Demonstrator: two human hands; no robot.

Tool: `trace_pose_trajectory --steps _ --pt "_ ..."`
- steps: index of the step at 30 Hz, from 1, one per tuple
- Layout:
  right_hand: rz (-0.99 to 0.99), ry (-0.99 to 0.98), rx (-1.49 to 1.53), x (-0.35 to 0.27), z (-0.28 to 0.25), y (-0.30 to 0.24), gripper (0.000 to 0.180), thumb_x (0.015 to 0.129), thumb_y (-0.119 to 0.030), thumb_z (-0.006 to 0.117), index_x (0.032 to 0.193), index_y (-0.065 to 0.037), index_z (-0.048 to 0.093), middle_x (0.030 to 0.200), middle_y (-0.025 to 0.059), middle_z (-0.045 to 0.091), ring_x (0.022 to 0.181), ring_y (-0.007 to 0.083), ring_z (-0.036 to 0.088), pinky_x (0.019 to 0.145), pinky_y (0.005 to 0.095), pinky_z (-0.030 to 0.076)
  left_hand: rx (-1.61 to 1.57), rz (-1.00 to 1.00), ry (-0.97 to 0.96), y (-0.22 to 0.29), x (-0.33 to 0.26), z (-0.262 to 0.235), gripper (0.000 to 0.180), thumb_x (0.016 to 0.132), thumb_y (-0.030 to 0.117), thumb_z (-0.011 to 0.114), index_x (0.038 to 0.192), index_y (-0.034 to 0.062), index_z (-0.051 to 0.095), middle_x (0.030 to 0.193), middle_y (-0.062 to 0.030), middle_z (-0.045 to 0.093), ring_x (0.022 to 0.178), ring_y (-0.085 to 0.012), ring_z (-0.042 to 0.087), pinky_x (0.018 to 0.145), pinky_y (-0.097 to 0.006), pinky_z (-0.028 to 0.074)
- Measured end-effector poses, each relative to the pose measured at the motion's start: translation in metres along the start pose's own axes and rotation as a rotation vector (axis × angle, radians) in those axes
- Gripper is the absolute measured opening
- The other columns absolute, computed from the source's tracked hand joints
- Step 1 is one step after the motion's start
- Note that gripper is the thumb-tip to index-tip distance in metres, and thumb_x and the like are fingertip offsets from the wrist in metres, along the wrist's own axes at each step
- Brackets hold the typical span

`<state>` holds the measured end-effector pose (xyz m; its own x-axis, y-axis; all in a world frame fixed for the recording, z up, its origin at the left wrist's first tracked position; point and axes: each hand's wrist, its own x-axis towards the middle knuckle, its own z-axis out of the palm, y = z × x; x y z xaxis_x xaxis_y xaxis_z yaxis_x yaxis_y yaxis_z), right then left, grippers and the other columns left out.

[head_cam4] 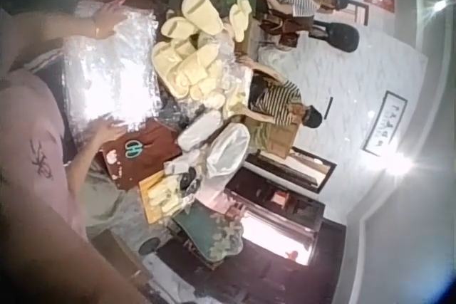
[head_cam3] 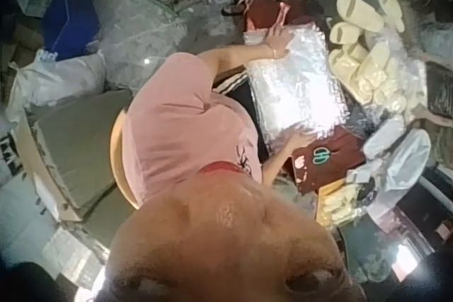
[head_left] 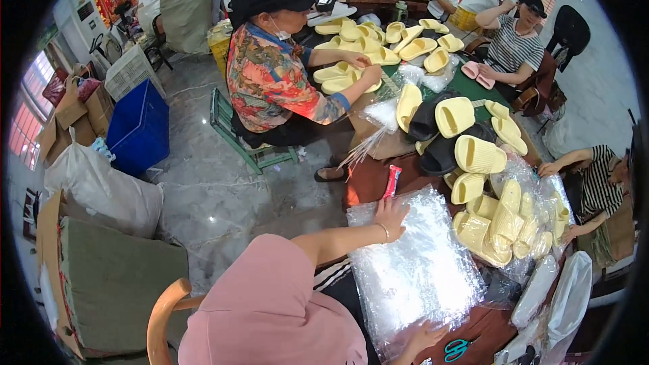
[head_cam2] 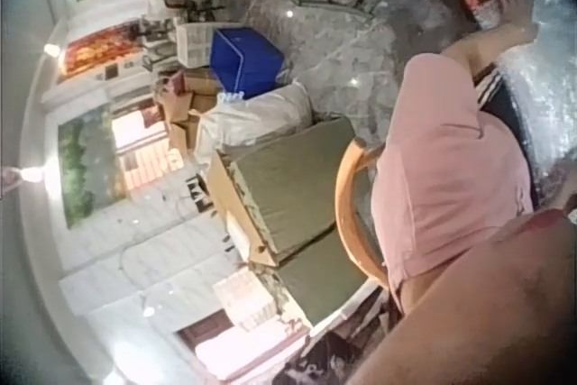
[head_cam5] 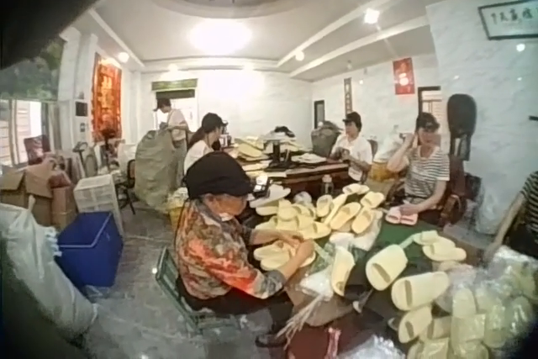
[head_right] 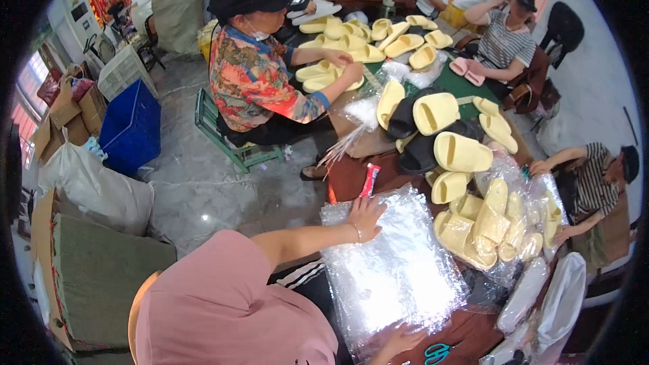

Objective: Packing finished slippers into bubble wrap and plastic bags at a factory workbench.

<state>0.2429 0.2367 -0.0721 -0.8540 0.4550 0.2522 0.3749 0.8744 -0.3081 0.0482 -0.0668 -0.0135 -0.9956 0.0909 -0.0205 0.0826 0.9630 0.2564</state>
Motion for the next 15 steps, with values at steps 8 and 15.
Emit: trace_pose_trajectory --steps 8,15 --pt "0.431 -0.104 0.602 0.009 -0.024 -0.008 0.063 0.080 -0.017 0.057 0.128 0.010 0.026 0.131 0.0261 0.031 0.120 0.0314 0.034 0.099 0.0359 0.028 -0.120 -0.228 0.052 -0.004 0.015 0.016 0.070 0.076 0.038 0.054 0.133 0.0088 0.027 0.131 -0.0171 0.030 0.120 -0.0355 0.026 0.094 -0.052 0.021" --pt "0.209 0.192 -0.241 0.006 0.049 0.095 0.063 0.083 -0.021 0.055 0.130 0.008 0.023 0.133 0.0238 0.030 0.118 0.0280 0.036 0.099 0.0318 0.027 -0.148 -0.130 -0.147 0.012 -0.003 -0.005 0.072 0.072 0.039 0.059 0.129 0.0058 0.030 0.119 -0.0121 0.040 0.109 -0.0314 0.037 0.090 -0.053 0.024"
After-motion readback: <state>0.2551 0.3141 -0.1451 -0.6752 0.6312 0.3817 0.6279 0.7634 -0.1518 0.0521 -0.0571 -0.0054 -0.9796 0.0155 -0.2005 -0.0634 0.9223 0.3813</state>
